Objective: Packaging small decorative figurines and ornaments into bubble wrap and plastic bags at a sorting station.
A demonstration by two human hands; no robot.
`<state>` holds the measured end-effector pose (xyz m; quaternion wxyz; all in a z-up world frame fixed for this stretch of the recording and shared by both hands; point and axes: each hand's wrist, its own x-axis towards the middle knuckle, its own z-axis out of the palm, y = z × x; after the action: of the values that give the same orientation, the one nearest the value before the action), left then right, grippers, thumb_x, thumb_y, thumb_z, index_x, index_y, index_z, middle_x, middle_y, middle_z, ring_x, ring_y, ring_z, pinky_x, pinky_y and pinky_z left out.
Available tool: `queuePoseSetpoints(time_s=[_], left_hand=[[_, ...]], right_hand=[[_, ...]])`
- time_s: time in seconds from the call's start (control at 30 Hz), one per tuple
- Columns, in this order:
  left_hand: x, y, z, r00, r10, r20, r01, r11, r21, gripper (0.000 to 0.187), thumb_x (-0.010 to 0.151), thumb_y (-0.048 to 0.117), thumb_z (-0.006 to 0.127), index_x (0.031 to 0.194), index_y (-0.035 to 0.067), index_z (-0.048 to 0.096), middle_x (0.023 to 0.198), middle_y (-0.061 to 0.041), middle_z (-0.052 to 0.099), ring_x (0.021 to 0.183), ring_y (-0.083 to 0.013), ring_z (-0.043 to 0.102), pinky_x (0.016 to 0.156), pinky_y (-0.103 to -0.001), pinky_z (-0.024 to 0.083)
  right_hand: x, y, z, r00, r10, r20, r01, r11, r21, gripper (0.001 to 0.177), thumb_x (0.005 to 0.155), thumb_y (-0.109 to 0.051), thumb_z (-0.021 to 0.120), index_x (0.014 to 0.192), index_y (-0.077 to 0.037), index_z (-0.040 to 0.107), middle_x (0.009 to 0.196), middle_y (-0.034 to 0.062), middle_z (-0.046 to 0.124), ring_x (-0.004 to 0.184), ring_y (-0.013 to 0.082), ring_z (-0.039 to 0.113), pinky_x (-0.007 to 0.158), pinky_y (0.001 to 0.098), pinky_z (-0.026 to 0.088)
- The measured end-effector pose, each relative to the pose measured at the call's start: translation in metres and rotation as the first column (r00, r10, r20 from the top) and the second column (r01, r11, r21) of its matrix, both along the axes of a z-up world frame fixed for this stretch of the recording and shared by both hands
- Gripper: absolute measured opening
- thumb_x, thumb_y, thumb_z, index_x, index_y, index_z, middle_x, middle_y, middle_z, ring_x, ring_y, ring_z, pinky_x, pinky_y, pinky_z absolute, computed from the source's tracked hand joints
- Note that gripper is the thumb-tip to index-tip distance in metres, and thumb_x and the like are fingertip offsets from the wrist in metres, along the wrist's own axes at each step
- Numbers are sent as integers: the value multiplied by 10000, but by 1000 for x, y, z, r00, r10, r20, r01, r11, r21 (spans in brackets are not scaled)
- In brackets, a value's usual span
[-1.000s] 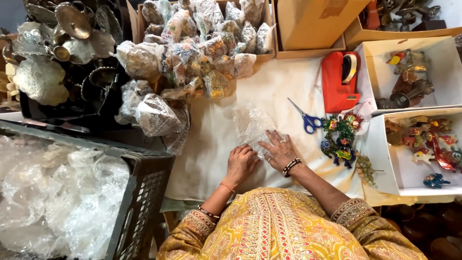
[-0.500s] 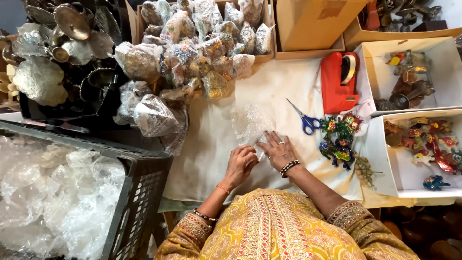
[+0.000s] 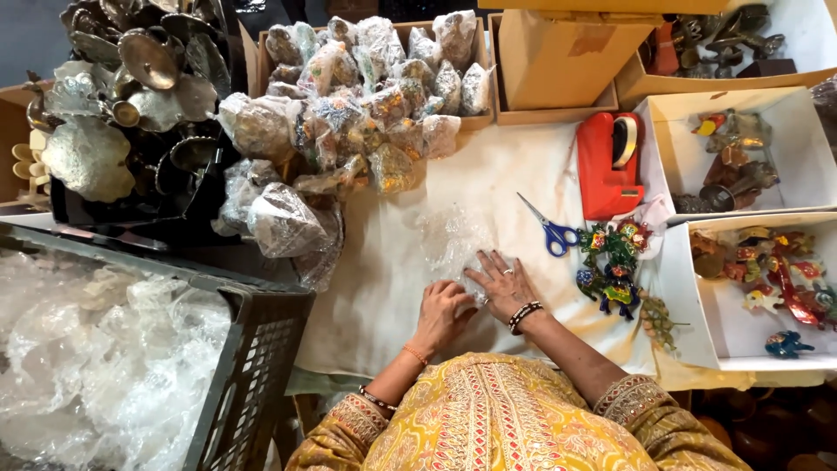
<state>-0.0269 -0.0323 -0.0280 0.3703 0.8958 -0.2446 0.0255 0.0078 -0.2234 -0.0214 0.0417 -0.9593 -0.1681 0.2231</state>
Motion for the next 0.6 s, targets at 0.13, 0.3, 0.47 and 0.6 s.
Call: queuePoseSetpoints(time_s=[0.13,0.3,0.47,0.6], left_hand=[[4,10,20,983,-55,175,73,992,-99,146,766,145,775,911,150,762,1173,-90,729,1249,-327,583,990,-451,468],[14,27,12,966,-212,147,218,975,-30,65,889,152,737,935,109,754,1079,-16,749,1025,-215,687,875,-380,550],[9,14,20,995,-19,-95,27,996,85,213,844,284,799,760,96,743,849,-48,739,850,-262,666,743,-399,552],[5,0,-6,968,157,-198,-144,987,76,138,816,268,795,872,142,782,722,-56,709,787,-260,648,677,-422,539]], right_hand=[[-3,-3,-15,999,5,31,-6,1000,25,686,898,-193,615,1520,-374,387,1685,33,176,1549,279,180,1214,630,158],[-1,0,-6,1000,-8,14,7,1000,13,676,907,-165,593,1515,-380,391,1685,24,192,1549,267,188,1212,631,171],[-3,2,-1,999,33,25,-32,999,-16,715,897,-187,609,1543,-349,346,1686,44,175,1551,280,173,1197,650,171],[-2,3,3,1000,20,-3,-20,999,-25,747,890,-198,621,1554,-357,317,1690,42,149,1555,286,146,1198,656,158]])
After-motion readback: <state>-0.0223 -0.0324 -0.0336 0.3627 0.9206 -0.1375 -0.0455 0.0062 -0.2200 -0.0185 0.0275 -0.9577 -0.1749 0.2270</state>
